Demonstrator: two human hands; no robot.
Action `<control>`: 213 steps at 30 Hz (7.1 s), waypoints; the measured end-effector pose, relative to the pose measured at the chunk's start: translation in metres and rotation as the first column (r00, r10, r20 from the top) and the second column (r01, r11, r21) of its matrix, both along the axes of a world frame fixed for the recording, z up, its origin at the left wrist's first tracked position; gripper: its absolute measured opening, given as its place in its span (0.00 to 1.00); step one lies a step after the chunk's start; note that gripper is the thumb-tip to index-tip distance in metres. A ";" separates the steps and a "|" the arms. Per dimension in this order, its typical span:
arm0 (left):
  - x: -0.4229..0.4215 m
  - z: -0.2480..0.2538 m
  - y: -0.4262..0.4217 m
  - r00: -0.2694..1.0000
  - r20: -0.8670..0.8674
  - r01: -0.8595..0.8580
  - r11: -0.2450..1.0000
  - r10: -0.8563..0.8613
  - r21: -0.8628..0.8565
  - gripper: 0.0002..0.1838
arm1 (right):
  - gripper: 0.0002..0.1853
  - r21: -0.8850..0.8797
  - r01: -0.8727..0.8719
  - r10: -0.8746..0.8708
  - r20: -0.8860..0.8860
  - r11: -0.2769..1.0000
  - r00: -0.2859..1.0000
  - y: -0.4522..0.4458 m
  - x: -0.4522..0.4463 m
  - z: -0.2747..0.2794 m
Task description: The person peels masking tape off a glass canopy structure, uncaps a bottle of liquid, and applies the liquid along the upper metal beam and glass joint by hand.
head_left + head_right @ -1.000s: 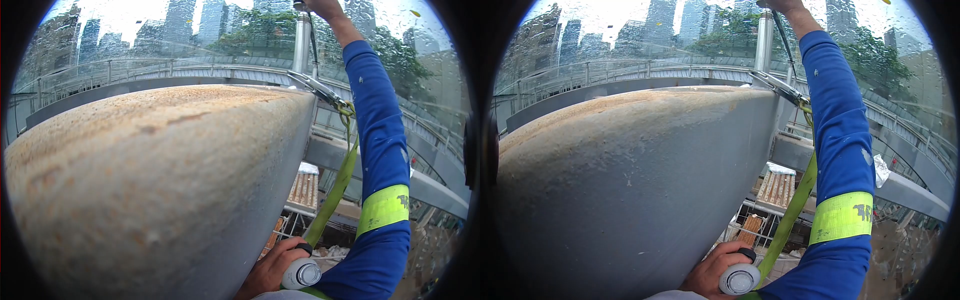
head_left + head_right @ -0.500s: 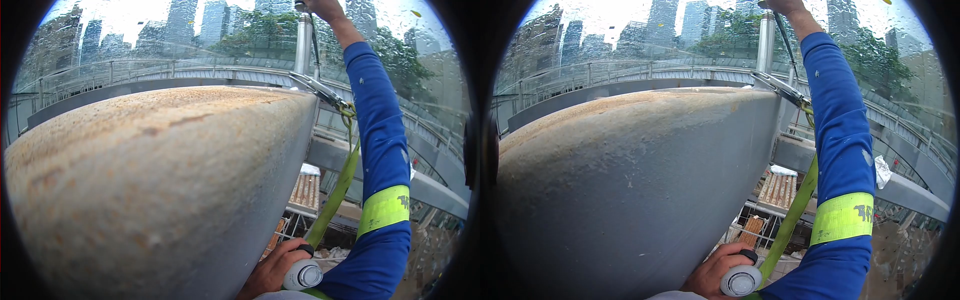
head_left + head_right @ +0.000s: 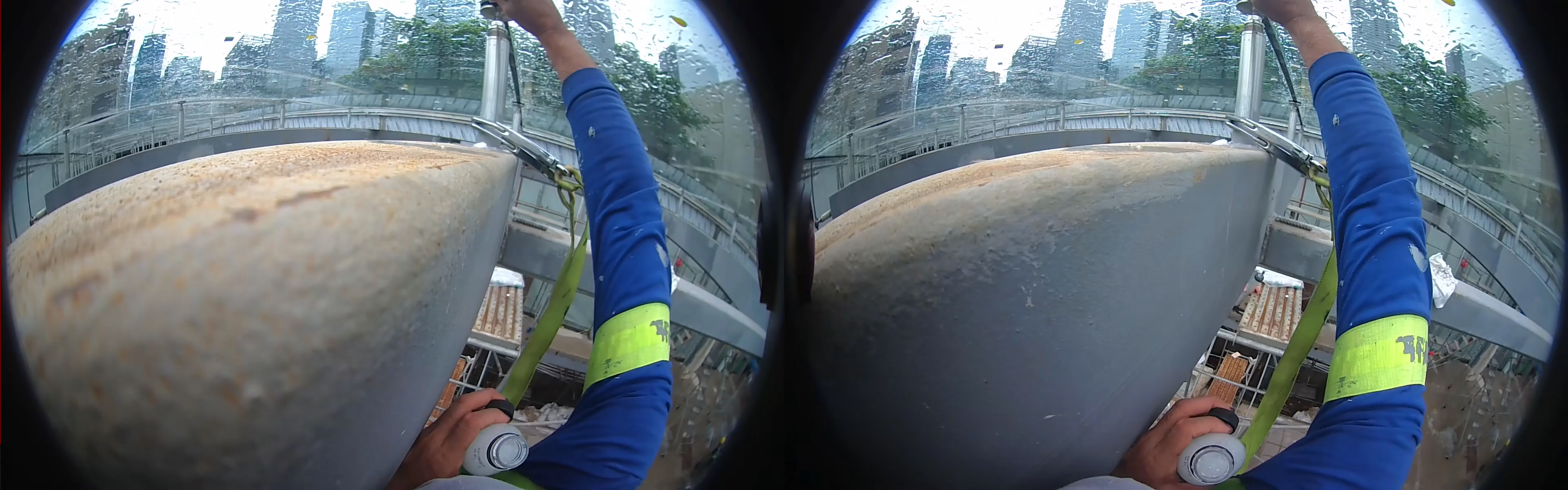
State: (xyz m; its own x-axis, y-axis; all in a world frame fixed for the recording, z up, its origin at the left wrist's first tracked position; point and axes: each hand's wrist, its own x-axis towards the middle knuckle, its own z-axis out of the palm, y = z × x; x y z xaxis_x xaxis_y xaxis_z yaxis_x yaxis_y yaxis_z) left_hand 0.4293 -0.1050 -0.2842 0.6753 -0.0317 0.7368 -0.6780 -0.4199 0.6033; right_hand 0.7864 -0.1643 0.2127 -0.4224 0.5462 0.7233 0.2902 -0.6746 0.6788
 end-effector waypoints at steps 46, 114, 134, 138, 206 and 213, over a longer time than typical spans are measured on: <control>0.015 0.000 0.020 0.969 0.074 0.231 0.972 -0.234 0.053 0.40 | 0.14 0.274 -0.356 0.450 -0.553 0.893 0.701 -0.144 -0.093 -0.093; 0.082 -0.017 -0.016 0.990 0.032 -0.143 0.983 0.140 0.115 0.29 | 0.17 0.226 -0.543 0.017 -0.932 0.808 -0.362 -0.148 -0.206 -0.404; 0.080 -0.005 -0.009 0.995 0.004 -0.097 0.987 0.098 0.129 0.28 | 0.24 0.702 -0.610 0.355 -0.712 0.368 -0.606 -0.150 -0.183 -0.357; 0.067 0.004 -0.009 0.996 0.046 -0.077 0.985 0.071 0.157 0.30 | 0.21 0.224 -0.638 0.640 -0.535 0.736 0.551 -0.126 -0.125 -0.265; 0.048 0.016 0.004 1.000 -0.019 0.012 0.972 -0.008 0.233 0.36 | 0.23 0.215 0.204 -0.164 -0.192 0.955 0.968 -0.029 0.030 -0.058; 0.050 0.012 0.005 0.999 0.026 0.022 0.973 -0.029 0.230 0.36 | 0.19 0.146 0.178 -0.141 -0.230 0.973 0.963 -0.020 0.024 -0.046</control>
State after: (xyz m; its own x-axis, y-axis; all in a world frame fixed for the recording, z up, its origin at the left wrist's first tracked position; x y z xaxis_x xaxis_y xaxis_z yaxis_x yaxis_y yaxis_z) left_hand 0.4798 -0.0998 -0.2719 0.6503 -0.2193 0.7273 -0.7062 -0.5275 0.4724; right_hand 0.8109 -0.1847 0.1668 -0.1627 0.4602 0.8728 0.2975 -0.8205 0.4881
